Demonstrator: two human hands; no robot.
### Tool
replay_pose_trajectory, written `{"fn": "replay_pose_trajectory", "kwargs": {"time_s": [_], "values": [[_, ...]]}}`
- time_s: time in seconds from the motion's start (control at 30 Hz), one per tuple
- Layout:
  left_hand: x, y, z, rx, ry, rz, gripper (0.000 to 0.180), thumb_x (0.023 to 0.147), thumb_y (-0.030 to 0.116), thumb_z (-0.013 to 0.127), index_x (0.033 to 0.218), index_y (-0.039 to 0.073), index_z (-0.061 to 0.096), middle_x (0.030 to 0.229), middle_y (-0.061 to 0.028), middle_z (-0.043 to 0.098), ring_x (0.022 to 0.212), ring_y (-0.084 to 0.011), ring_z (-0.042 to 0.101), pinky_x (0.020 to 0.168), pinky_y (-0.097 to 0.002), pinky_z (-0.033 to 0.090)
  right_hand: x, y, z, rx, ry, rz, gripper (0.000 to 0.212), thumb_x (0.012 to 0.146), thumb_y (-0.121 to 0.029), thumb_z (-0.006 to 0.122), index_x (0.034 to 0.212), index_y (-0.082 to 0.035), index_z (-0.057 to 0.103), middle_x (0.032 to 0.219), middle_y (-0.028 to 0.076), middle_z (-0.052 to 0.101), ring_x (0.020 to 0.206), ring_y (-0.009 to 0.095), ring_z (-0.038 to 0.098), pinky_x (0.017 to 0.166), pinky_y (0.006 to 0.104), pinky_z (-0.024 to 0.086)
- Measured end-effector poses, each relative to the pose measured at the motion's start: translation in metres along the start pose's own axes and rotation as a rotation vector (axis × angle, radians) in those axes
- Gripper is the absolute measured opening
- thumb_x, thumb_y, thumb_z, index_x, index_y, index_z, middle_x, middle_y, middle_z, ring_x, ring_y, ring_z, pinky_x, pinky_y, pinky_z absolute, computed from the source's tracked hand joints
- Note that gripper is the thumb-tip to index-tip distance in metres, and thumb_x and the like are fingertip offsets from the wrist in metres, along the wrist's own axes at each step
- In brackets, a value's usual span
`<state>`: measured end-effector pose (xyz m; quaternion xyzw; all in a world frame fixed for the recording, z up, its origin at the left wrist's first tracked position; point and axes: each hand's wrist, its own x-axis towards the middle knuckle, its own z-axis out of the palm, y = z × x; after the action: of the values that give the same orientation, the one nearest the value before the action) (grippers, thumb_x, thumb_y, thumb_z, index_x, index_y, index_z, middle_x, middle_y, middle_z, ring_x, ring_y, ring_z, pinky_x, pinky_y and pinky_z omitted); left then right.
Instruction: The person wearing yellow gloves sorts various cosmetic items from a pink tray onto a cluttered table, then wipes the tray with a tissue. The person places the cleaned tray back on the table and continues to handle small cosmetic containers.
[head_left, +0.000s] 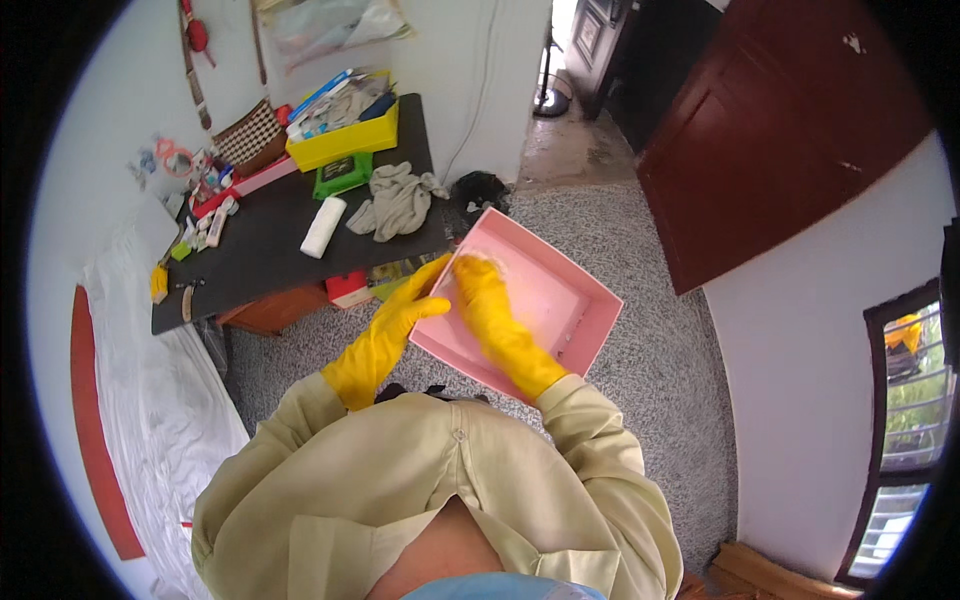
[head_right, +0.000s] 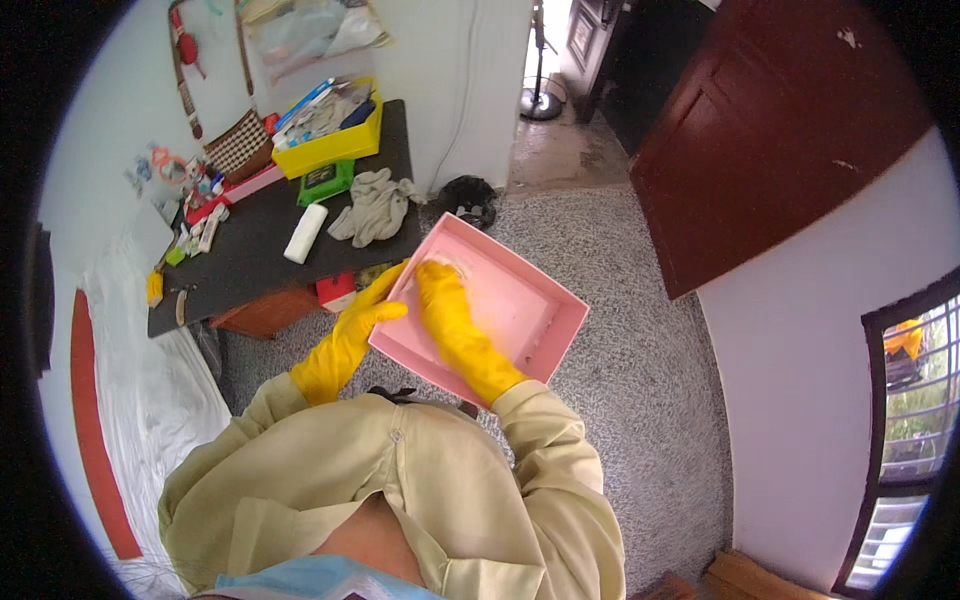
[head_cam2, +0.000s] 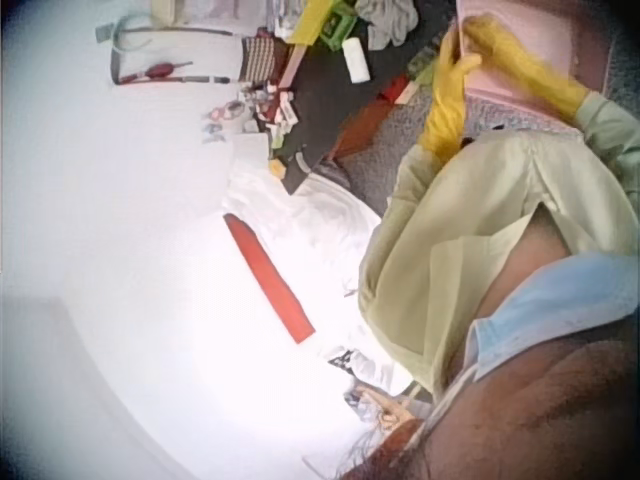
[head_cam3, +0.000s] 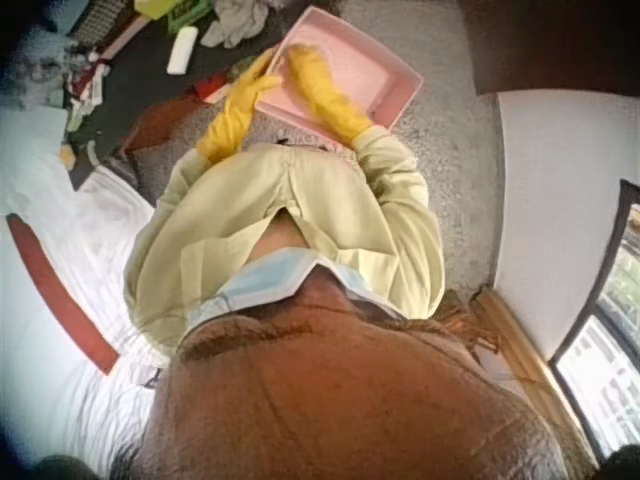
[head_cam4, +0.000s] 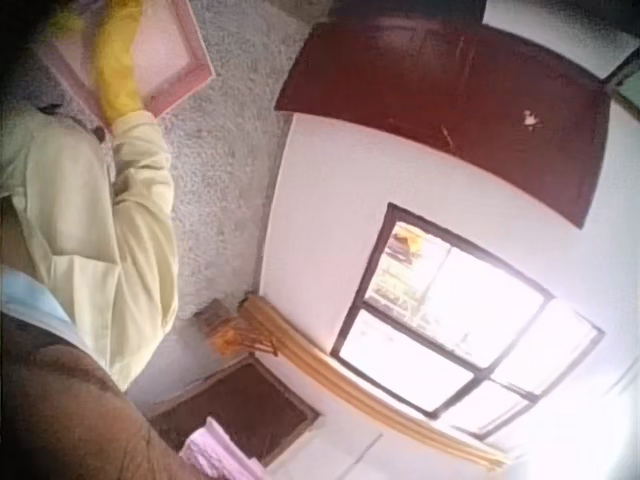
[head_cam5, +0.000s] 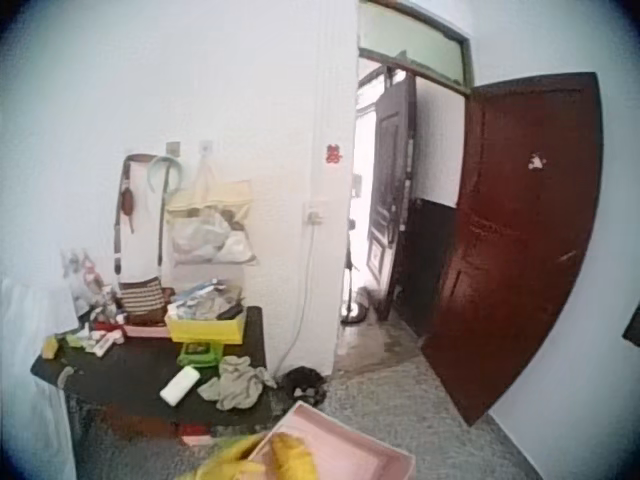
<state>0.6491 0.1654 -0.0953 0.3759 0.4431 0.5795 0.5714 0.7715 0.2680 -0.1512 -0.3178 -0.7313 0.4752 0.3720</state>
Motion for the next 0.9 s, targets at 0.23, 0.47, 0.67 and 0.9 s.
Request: {"fn": "replay_pose_trajectory", "kwargs": {"time_s": [0.23, 0.47, 0.67, 0.9], "values": [[0.053, 0.006, 0.009, 0.105, -0.034, -0.073, 0.07, 0.075, 0.009, 0.064, 0.14, 0.002, 0.037, 0.136, -0.0119, 0.046, 0.125, -0.0201, 0.043, 0.104, -0.0305, 0.033, -0.006, -0.024, -0.027, 0.113, -0.582, 0.354, 0.031, 0.093, -0.021, 0.046, 0.118, -0.004, 0.057, 0.114, 0.018, 0.06, 0.107, 0.031, 0.057, 0.086, 0.035, 0.045], [0.132, 0.014, -0.006, 0.141, 0.025, -0.04, 0.069, 0.077, 0.01, 0.063, 0.14, 0.001, 0.036, 0.136, -0.013, 0.046, 0.125, -0.0205, 0.043, 0.104, -0.0301, 0.032, 0.074, 0.004, -0.112, -0.97, -0.528, 0.047, 0.033, 0.084, -0.01, 0.049, 0.116, -0.006, 0.059, 0.12, 0.017, 0.056, 0.109, 0.035, 0.055, 0.085, 0.0397, 0.048], [0.215, 0.011, 0.018, 0.058, -0.002, -0.049, 0.068, 0.077, 0.009, 0.063, 0.139, 0.0, 0.036, 0.136, -0.0132, 0.045, 0.127, -0.0215, 0.041, 0.105, -0.0305, 0.031, 0.166, 0.089, -0.098, -0.872, 0.183, -0.5, 0.033, 0.084, -0.01, 0.047, 0.114, -0.002, 0.055, 0.11, 0.017, 0.058, 0.094, 0.033, 0.059, 0.079, 0.0415, 0.049], [0.281, 0.059, 0.01, 0.139, 0.168, -0.012, 0.067, 0.076, 0.009, 0.062, 0.139, 0.004, 0.038, 0.135, -0.013, 0.045, 0.122, -0.0208, 0.044, 0.103, -0.0303, 0.033, 0.216, 0.122, -0.172, -0.549, 0.186, 0.111, 0.028, 0.085, -0.009, 0.049, 0.112, -0.004, 0.054, 0.103, 0.019, 0.06, 0.094, 0.036, 0.058, 0.08, 0.0423, 0.048]]}}
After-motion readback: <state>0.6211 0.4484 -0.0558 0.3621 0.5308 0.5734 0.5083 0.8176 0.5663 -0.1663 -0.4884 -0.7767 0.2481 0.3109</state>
